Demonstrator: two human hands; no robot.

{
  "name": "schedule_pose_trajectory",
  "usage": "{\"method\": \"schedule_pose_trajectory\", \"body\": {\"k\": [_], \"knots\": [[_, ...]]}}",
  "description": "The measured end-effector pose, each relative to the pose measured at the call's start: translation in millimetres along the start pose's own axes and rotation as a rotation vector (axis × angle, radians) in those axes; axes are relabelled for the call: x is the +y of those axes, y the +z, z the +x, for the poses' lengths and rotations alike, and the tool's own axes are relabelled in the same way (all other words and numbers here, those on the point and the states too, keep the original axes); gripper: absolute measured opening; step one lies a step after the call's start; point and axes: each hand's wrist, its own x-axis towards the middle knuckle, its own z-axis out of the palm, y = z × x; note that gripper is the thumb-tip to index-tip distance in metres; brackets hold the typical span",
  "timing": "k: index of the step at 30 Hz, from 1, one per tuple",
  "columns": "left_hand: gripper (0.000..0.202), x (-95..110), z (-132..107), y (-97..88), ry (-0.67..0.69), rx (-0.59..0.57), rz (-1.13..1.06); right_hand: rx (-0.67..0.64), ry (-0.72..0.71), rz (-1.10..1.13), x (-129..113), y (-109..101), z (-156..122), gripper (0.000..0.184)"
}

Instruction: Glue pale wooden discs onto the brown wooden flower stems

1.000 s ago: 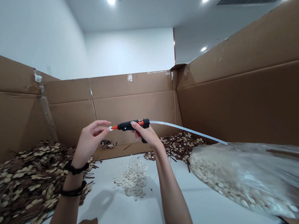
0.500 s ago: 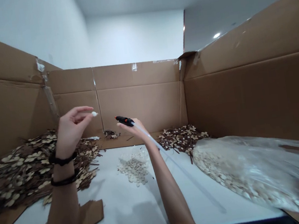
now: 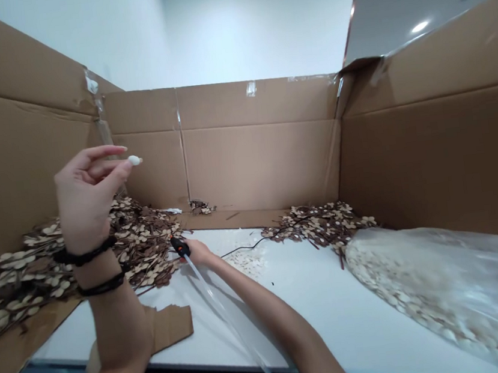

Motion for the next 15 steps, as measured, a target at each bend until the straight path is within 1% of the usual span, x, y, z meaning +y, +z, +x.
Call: {"method": "schedule_pose_trajectory", "body": {"k": [3, 6, 12, 15], "knots": [[0.031, -5, 3, 3.3, -0.017, -0.029, -0.007, -0.022, 0.019, -0.064, 7, 12, 0, 0.023], [0.029, -9, 4, 6.3, -0.033, -0.050, -0.024, -0.030, -0.029, -0.103, 9, 20, -1, 0.022], [0.029, -12, 6, 10.2, -0.059, -0.095, -0.033, -0.088, -0.196, -0.114, 10, 22, -5, 0.017], [0.030, -12, 6, 12.3, -0.074, -0.108, -0.015, -0.057, -0.238, -0.057, 10, 22, -9, 0.015]]}}
